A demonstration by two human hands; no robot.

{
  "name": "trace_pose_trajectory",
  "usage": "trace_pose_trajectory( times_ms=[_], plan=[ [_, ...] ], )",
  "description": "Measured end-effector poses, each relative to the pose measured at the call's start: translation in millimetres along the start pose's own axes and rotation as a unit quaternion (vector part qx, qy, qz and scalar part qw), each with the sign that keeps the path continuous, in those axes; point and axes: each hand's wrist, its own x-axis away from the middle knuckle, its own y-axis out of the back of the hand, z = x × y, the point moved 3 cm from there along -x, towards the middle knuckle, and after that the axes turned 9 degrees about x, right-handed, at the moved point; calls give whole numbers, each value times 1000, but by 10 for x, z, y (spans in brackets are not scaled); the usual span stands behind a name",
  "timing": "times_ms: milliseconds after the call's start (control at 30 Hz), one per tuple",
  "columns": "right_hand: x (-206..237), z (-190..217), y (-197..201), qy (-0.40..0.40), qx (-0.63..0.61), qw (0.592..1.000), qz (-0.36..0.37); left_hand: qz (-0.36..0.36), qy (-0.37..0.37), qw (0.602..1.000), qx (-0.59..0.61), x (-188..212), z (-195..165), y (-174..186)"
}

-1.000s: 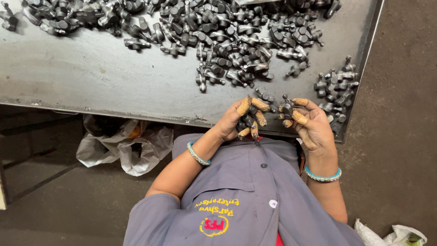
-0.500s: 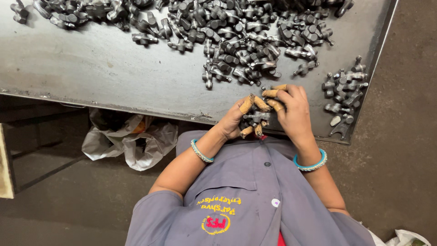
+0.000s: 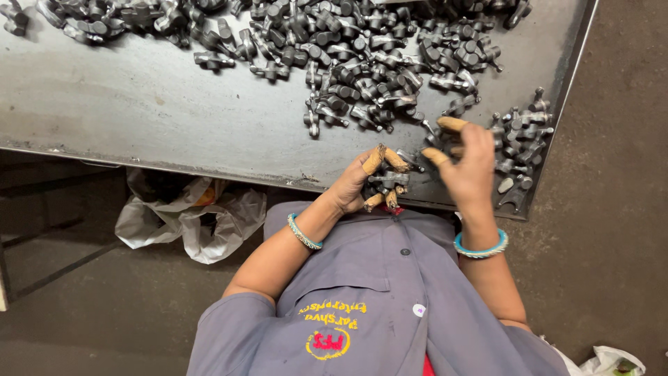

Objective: The person sorts small dark metal castings spread across a metal table, picking up handfuls and individual pieces, looking them over, and placing them into separate piles and into a white bag on the table. They occasionally sweep pieces together and reach across the table to gather more parts.

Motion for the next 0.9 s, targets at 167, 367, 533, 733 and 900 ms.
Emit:
trace_pose_trajectory(
  times_ms=[167,367,533,733,900],
  plan=[
    [15,-72,-148,-45,-9,999,-11,-16,1,1000,1,2,16,34],
    [74,-433,-163,-163,-451,876,56,-9,9,1000,-9,-2,-5,-10],
    [202,-251,-32,-218,-535,812,86,2,-7,999,-52,0,-11,-35],
    [148,316,117,-48,-326,936,124,23,-43,999,10,0,15,-1],
    [54,477,177,22,-219,972,84,-31,-73,997,18,-39,35,62]
  ],
)
